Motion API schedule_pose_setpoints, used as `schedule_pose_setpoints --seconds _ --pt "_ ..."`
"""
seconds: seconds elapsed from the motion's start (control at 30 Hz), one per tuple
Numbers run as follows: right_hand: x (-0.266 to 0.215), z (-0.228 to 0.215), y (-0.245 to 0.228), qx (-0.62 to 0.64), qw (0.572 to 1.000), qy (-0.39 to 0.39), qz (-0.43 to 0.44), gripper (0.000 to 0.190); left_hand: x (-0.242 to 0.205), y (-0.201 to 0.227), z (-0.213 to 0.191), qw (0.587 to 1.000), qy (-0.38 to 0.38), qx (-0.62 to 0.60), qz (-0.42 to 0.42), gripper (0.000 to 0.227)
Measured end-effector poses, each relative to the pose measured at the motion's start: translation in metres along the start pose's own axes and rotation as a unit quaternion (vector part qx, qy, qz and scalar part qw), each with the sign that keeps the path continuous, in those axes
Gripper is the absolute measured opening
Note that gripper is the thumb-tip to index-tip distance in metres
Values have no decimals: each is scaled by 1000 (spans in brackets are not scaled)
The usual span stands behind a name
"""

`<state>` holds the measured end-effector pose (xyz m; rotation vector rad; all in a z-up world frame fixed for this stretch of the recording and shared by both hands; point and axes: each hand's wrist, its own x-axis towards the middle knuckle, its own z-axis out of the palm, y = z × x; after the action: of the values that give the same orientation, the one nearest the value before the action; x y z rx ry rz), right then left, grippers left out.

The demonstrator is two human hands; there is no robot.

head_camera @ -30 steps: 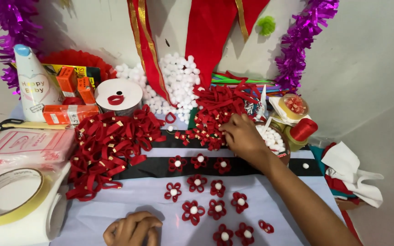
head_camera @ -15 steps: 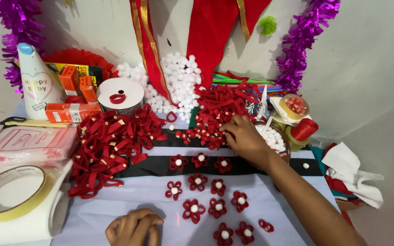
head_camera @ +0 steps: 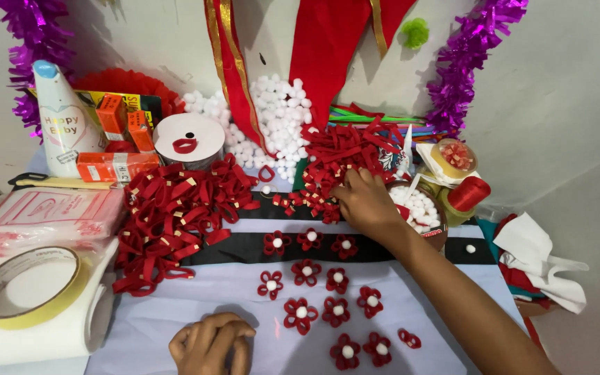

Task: Arranging small handmade ribbon flowers into a decorative pattern on a white cloth surface.

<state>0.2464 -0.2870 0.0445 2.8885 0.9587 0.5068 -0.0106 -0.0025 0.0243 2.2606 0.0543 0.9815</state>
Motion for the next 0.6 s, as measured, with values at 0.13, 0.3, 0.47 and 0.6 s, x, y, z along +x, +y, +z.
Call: schedule_pose_setpoints --seconds 0.13,0.3,0.47,0.6 --pt "5 -1 1 -58 998 3 6 14 0 2 -3 1000 -18 4 -19 26" --pt "11 -2 8 -9 1000 10 27 9 1 -3 6 1000 19 11 5 27" --pt "13 -27 9 133 983 -49 113 14 4 -1 7 999 50 -3 17 28" --pt "10 -28 6 158 983 -33 90 10 0 -3 6 999 30 10 8 26"
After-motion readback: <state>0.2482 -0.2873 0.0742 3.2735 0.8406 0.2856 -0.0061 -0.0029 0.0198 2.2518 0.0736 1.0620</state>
